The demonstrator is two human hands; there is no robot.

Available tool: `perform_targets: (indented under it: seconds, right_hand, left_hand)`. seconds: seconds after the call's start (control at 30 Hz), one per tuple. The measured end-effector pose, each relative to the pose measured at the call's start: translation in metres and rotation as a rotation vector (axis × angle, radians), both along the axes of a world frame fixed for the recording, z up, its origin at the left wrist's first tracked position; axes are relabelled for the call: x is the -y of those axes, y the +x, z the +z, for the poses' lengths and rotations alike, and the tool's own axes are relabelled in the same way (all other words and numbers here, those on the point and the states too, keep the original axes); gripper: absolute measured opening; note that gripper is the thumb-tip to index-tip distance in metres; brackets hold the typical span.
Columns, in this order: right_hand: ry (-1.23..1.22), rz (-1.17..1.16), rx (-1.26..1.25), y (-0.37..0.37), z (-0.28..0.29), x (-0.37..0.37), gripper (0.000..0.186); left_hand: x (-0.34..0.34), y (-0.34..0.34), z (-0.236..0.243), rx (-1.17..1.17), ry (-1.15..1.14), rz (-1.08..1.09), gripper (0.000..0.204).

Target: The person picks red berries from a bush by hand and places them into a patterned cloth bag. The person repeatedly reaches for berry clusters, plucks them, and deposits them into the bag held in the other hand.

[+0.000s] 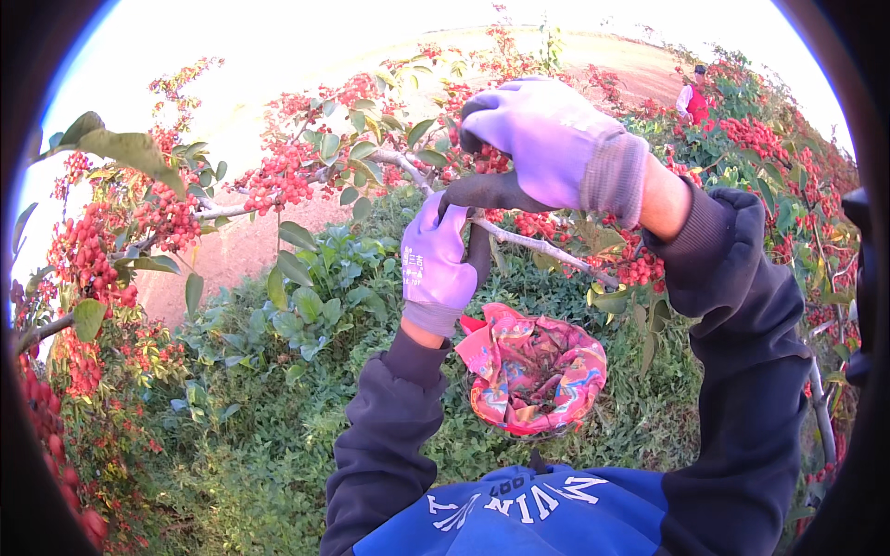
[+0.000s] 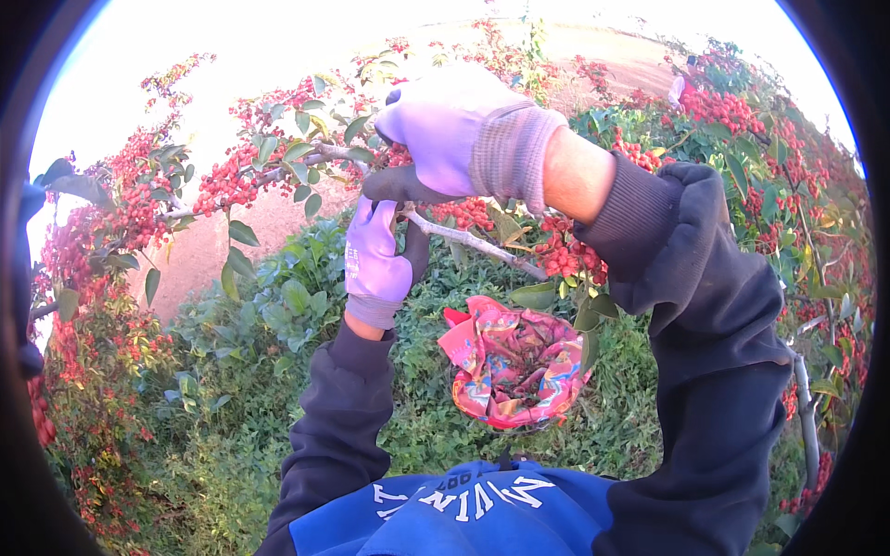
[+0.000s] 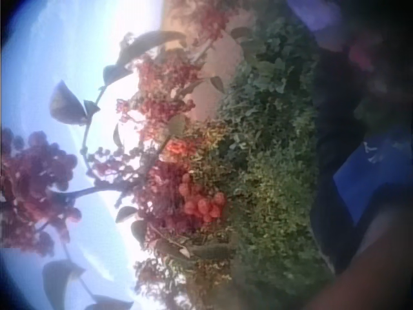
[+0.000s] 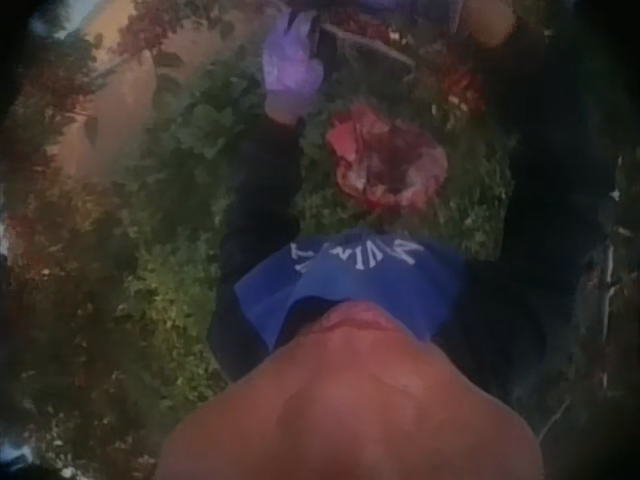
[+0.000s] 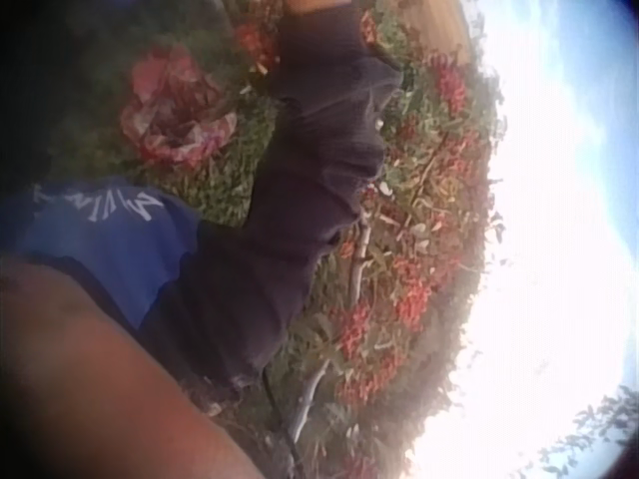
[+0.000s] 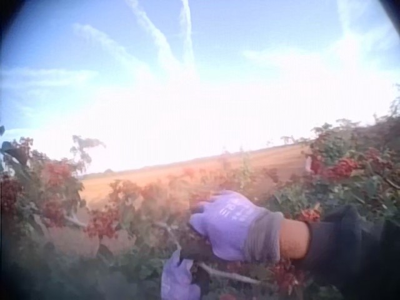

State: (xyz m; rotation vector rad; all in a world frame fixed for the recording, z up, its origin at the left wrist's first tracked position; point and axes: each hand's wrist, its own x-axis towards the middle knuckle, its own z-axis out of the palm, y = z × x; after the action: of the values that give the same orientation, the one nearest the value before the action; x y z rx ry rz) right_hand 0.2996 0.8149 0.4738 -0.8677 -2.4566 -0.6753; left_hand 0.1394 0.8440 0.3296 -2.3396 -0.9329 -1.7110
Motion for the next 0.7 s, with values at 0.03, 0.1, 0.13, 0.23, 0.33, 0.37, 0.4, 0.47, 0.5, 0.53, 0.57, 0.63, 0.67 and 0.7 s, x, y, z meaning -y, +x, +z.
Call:
perform_targets:
  seconds: [0.03,0.1,0.13,0.23,0.33,0.37,0.4,0.47,0.5,0.53,0.57,0.63,0.67,0.7]
  right_hand:
    - [-0.065,-0.065,0.045,-0.004,-0.001,-0.002,0.034]
    - [-0.083,-0.064,-0.067,-0.004,-0.001,-0.006,0.033]
    - [-0.113,-0.079,-0.126,-0.003,-0.001,-0.008,0.033]
    - [-0.190,-0.052,-0.370,0.014,0.007,-0.009,0.034]
    - [-0.047,-0.108,-0.442,0.021,0.014,-0.009,0.027]
    - [-0.120,-0.211,-0.460,0.024,0.015,-0.005,0.024]
    - [0.024,-0.034,-0.360,0.027,0.014,0.000,0.024]
    - [0.193,0.097,-0.122,0.027,0.010,0.009,0.042]
    - [0.207,0.227,-0.031,0.026,0.007,0.012,0.039]
    - [0.248,0.268,0.080,0.022,0.003,0.012,0.039]
    - [0.288,0.309,0.190,0.017,-0.001,0.012,0.039]
    - [0.456,0.228,0.311,0.008,-0.007,0.006,0.017]
    - [0.411,0.205,0.314,0.006,-0.007,0.003,0.018]
    - [0.328,0.127,0.355,0.005,-0.008,0.000,0.019]
  left_hand:
    - [0.000,0.000,-0.001,-0.008,0.012,0.008,0.032]
    - [0.000,0.001,-0.002,-0.014,0.064,0.037,0.031]
    - [0.001,0.001,-0.004,-0.011,0.079,0.031,0.032]
    - [0.001,0.000,-0.006,0.051,0.064,0.002,0.027]
    - [0.000,-0.002,-0.006,0.059,0.070,0.017,0.027]
    - [0.000,-0.004,-0.005,0.060,0.072,0.010,0.027]
    - [-0.001,-0.005,-0.005,0.055,0.076,0.010,0.027]
    - [-0.003,-0.005,-0.003,0.051,0.081,0.016,0.027]
    - [-0.003,-0.004,-0.002,0.051,0.081,0.020,0.027]
    - [-0.004,-0.003,-0.002,0.051,0.080,0.024,0.028]
    - [-0.004,-0.002,-0.002,0.054,0.082,0.039,0.027]
    - [-0.003,0.000,-0.002,0.046,0.082,0.073,0.026]
    - [-0.002,0.000,-0.002,0.038,0.064,0.052,0.028]
    - [-0.001,0.000,-0.002,0.021,0.049,0.038,0.031]
